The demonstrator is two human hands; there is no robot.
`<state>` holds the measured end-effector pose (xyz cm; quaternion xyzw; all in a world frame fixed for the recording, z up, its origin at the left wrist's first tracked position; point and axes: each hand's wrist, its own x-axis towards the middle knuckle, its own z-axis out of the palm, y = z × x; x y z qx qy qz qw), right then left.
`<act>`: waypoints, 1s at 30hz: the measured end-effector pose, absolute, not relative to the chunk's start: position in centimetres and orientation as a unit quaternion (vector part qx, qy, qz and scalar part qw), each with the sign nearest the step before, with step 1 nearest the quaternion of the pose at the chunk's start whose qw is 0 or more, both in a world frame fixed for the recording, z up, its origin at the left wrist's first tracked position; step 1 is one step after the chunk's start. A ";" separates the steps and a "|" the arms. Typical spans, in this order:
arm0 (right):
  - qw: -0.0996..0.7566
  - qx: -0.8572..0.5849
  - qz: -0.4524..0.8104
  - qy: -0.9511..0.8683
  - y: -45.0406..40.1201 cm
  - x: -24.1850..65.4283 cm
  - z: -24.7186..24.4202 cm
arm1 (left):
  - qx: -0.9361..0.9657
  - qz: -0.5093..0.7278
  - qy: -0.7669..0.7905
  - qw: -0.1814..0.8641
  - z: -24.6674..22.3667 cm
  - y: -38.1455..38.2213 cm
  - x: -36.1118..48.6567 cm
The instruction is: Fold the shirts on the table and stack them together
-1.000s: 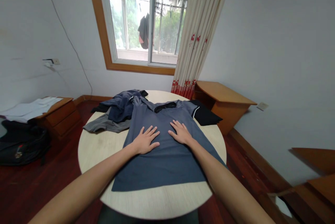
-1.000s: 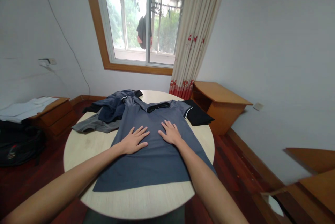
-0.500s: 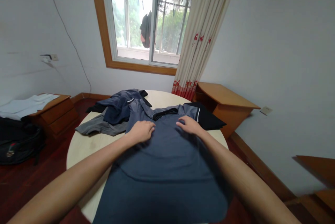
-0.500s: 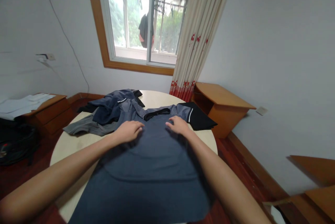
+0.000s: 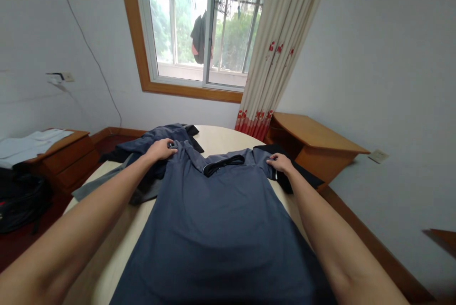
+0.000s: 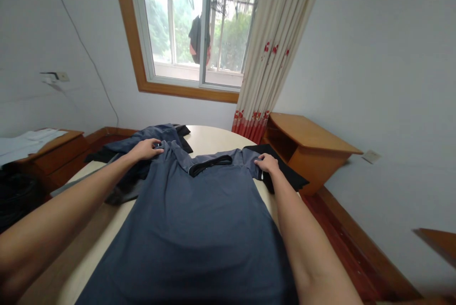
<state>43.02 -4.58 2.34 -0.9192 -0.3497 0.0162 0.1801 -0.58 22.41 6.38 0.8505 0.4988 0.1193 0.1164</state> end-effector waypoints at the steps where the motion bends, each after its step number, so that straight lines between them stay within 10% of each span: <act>1: 0.198 -0.920 0.023 -0.338 -4.6 43.0 2.2 | 0.850 0.133 0.498 0.113 6.4 22.3 -0.7; 9: 0.294 -0.891 -0.101 -0.332 -6.5 41.6 3.9 | 0.857 0.241 0.452 0.043 8.4 22.0 -3.4; 30: 0.022 -0.817 0.014 -0.575 1.0 33.3 4.0 | 0.967 -0.046 0.244 -0.051 8.1 15.5 6.9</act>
